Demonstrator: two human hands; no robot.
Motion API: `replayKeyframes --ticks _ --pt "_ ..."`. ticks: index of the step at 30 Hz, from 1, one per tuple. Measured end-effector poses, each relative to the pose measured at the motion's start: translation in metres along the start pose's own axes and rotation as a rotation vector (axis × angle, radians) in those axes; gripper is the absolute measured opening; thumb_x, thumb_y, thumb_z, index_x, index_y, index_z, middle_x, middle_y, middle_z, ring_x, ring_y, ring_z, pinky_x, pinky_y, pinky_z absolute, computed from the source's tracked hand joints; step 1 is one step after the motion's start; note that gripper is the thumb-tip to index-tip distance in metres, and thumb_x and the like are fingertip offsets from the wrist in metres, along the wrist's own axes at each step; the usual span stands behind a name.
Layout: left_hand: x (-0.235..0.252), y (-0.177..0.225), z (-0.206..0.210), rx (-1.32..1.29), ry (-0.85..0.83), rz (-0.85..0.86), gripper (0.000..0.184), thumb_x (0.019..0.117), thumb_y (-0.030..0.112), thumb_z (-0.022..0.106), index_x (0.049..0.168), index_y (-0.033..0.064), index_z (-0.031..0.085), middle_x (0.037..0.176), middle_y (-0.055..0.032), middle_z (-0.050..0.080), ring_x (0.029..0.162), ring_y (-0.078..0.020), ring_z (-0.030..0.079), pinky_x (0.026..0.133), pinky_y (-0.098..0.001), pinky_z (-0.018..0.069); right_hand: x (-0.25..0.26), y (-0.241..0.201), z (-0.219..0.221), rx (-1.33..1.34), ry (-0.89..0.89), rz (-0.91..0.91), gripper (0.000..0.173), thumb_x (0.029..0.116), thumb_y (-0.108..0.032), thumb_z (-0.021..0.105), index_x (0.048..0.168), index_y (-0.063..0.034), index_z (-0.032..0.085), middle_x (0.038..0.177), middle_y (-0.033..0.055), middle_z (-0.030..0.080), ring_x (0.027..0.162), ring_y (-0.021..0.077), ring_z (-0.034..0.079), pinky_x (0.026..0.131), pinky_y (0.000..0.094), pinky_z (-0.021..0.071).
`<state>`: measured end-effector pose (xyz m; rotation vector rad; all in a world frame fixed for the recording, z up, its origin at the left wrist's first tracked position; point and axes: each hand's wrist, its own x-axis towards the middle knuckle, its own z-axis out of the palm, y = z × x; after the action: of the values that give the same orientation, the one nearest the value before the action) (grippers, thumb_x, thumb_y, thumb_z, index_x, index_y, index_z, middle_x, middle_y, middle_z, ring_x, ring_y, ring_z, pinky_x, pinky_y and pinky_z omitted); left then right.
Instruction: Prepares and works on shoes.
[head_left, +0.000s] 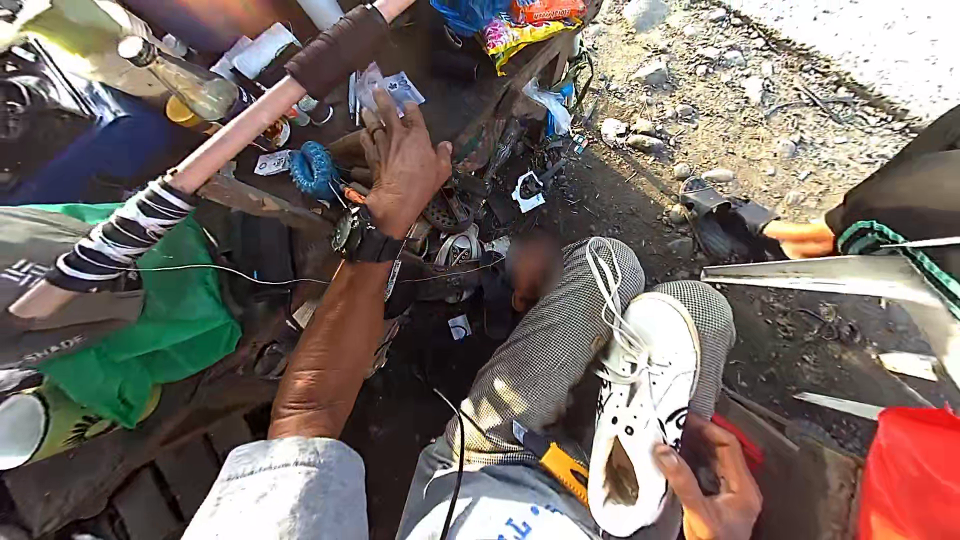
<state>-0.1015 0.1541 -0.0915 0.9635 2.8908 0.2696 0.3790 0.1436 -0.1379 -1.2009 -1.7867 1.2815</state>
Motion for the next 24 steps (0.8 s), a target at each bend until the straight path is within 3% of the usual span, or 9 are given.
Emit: replayKeyframes --ticks 2,7,10,12,15,18,21,24 --pt "-0.011 0.008 0.003 -0.072 0.021 0.088 0.068 0.0979 0.038 0.062 0.150 -0.0007 0.044 0.164 -0.0320 0.021 0.146 -0.0563 0.028 0.113 -0.0706 0.0273 -0.001 0.002 0.001 0.013 0.005 -0.017 0.048 0.0818 -0.037 0.078 0.115 -0.0061 0.062 0.099 -0.0138 0.068 0.087 -0.0091 0.061 0.076 0.0111 0.0529" --pt "-0.045 0.006 0.008 -0.094 -0.016 0.219 0.047 0.1003 0.032 0.058 0.143 0.0125 0.058 0.160 -0.0195 0.038 0.145 -0.0452 0.037 0.113 -0.0663 0.0330 -0.002 0.006 0.002 0.016 0.014 -0.057 0.048 0.0832 -0.041 0.077 0.115 -0.0086 0.062 0.098 -0.0161 0.067 0.085 -0.0099 0.061 0.075 0.0099 0.0523" --pt "-0.038 -0.026 -0.006 -0.115 0.117 0.140 0.043 0.1016 0.023 0.054 0.141 0.0085 0.060 0.151 -0.0219 0.049 0.137 -0.0472 0.046 0.107 -0.0689 0.0362 -0.002 0.008 0.001 0.035 0.018 -0.066 0.047 0.0831 -0.043 0.078 0.114 -0.0111 0.063 0.096 -0.0166 0.068 0.082 -0.0090 0.061 0.072 0.0100 0.0522" --pt "-0.023 -0.052 -0.008 -0.108 0.152 0.036 0.044 0.0999 0.019 0.054 0.142 0.0069 0.059 0.148 -0.0243 0.050 0.133 -0.0490 0.047 0.104 -0.0694 0.0370 -0.001 0.011 0.001 0.042 0.016 -0.078 0.046 0.0832 -0.043 0.078 0.114 -0.0120 0.064 0.097 -0.0165 0.067 0.082 -0.0085 0.061 0.072 0.0102 0.0521" --pt "-0.005 -0.073 -0.009 -0.088 0.094 -0.019 0.050 0.0962 0.019 0.057 0.146 0.0133 0.056 0.144 -0.0254 0.052 0.129 -0.0500 0.051 0.100 -0.0703 0.0396 0.001 0.015 0.002 0.050 0.010 -0.094 0.045 0.0838 -0.043 0.077 0.115 -0.0130 0.064 0.097 -0.0165 0.068 0.083 -0.0078 0.063 0.072 0.0105 0.0528" --pt "0.009 -0.078 -0.012 -0.084 0.022 -0.040 0.049 0.0947 0.026 0.063 0.141 0.0103 0.058 0.147 -0.0257 0.048 0.135 -0.0507 0.043 0.102 -0.0727 0.0350 0.000 0.016 0.002 0.052 0.021 -0.091 0.046 0.0841 -0.045 0.077 0.115 -0.0127 0.064 0.096 -0.0158 0.069 0.082 -0.0076 0.063 0.072 0.0109 0.0531" --pt "0.006 -0.079 -0.007 -0.089 0.059 0.011 0.040 0.0960 0.024 0.061 0.133 0.0111 0.064 0.141 -0.0210 0.056 0.135 -0.0470 0.045 0.101 -0.0715 0.0362 0.000 0.016 0.003 0.062 0.024 -0.093 0.046 0.0840 -0.044 0.078 0.115 -0.0124 0.064 0.096 -0.0155 0.069 0.082 -0.0074 0.063 0.072 0.0110 0.0533" --pt "-0.009 -0.066 -0.002 -0.067 0.196 0.138 0.038 0.0982 0.018 0.060 0.135 0.0137 0.064 0.138 -0.0188 0.059 0.137 -0.0445 0.044 0.106 -0.0683 0.0336 0.000 0.016 0.002 0.045 0.020 -0.093 0.047 0.0841 -0.044 0.077 0.115 -0.0104 0.064 0.096 -0.0153 0.067 0.082 -0.0076 0.062 0.072 0.0111 0.0526"
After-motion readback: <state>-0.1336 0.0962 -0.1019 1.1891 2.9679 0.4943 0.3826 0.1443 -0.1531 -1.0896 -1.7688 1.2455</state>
